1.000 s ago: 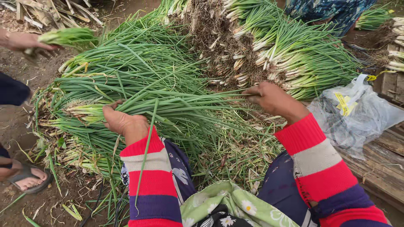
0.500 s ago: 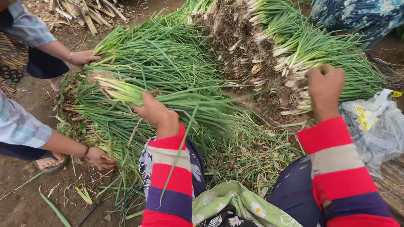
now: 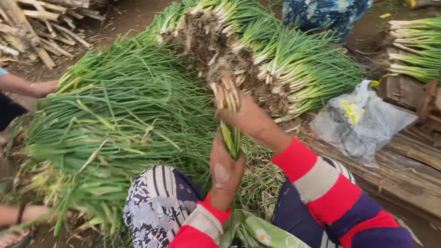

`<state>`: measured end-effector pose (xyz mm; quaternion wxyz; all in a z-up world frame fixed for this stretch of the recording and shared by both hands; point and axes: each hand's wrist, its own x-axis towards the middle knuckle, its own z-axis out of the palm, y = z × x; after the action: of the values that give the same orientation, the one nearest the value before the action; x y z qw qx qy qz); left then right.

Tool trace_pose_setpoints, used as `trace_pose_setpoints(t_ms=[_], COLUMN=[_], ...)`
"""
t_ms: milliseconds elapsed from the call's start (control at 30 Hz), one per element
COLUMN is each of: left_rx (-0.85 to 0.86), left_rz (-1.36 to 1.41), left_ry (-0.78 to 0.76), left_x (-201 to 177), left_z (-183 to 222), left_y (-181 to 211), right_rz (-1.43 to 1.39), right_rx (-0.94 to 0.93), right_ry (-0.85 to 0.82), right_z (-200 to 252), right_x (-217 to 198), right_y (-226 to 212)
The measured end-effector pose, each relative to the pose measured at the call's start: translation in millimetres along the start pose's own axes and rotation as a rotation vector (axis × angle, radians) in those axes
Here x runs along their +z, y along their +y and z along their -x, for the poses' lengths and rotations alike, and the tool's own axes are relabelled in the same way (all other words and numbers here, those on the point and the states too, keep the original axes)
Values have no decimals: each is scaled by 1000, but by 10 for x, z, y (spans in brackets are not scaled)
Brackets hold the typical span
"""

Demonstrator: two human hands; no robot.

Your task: The person sorts through a large pile of green onions, peeling away outer layers and grouping them into bundles by hand.

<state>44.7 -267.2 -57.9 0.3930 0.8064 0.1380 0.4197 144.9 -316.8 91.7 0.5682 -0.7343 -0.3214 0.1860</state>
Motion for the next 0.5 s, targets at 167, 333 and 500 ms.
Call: trace_pose_setpoints(t_ms=[167,333,500], left_rx=[-41,-382,-133], left_rz=[-104,-157,-19], left_ry=[-292,-1004,-1103], left_x=[20,-758,-878], left_z=[88,-454,-456], left_y=[-12,703,376], right_rz=[121,391,909], right_rx=[215,478,180], right_ry=[121,-95,59], right_z=[-62,-294,-823], right_x=[-114,-941,-2194], right_y=[40,-303,-663])
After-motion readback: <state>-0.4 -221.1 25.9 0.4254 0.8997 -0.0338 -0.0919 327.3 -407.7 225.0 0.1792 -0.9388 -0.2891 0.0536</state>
